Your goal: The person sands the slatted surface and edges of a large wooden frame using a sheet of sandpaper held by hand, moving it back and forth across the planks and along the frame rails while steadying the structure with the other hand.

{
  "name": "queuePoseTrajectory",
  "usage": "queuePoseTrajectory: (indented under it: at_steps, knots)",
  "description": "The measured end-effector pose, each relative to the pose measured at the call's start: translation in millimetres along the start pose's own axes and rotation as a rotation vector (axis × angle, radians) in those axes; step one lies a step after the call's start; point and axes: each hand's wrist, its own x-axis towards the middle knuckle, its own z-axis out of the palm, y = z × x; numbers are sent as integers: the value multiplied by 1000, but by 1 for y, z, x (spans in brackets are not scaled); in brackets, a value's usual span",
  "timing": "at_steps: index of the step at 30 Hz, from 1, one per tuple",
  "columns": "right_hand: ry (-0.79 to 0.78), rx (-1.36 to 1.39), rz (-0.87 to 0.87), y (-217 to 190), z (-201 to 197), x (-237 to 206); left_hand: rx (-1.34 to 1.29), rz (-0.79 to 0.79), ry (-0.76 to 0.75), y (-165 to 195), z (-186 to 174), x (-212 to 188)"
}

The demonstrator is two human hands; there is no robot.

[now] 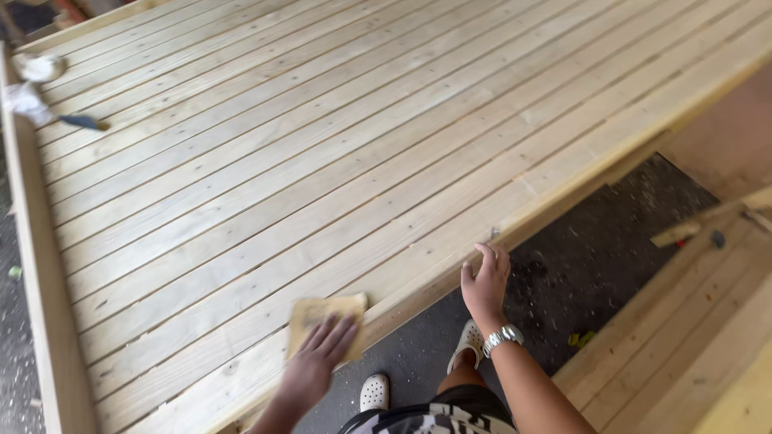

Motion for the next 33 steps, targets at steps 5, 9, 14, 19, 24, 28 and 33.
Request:
queuePoseTrajectory:
  at_steps: [5, 9, 14, 19, 24, 28, 33]
  knots:
    - [-236, -170, -461, -3, -15, -15, 137, -194, -574, -43, -67, -103]
    - [-297, -201, -469, -5, -23, -30, -43, -235, -760, -53, -85, -84]
    - [-277, -168, -479, -23, -14, -39, 28, 183, -324, -22, -46, 11]
    - [-239, -5, -604, -64, 13, -37, -36, 2, -140, 29, -35, 94]
    - [-247, 128, -754, -104, 56, -40, -155, -299, 105, 29, -22, 61]
    - [-287, 87, -793, -118, 77, -60, -22, -569, -73, -36, -42, -104]
    - [-283, 104, -800, -126, 88, -87, 87, -994, 2, -92, -80, -245]
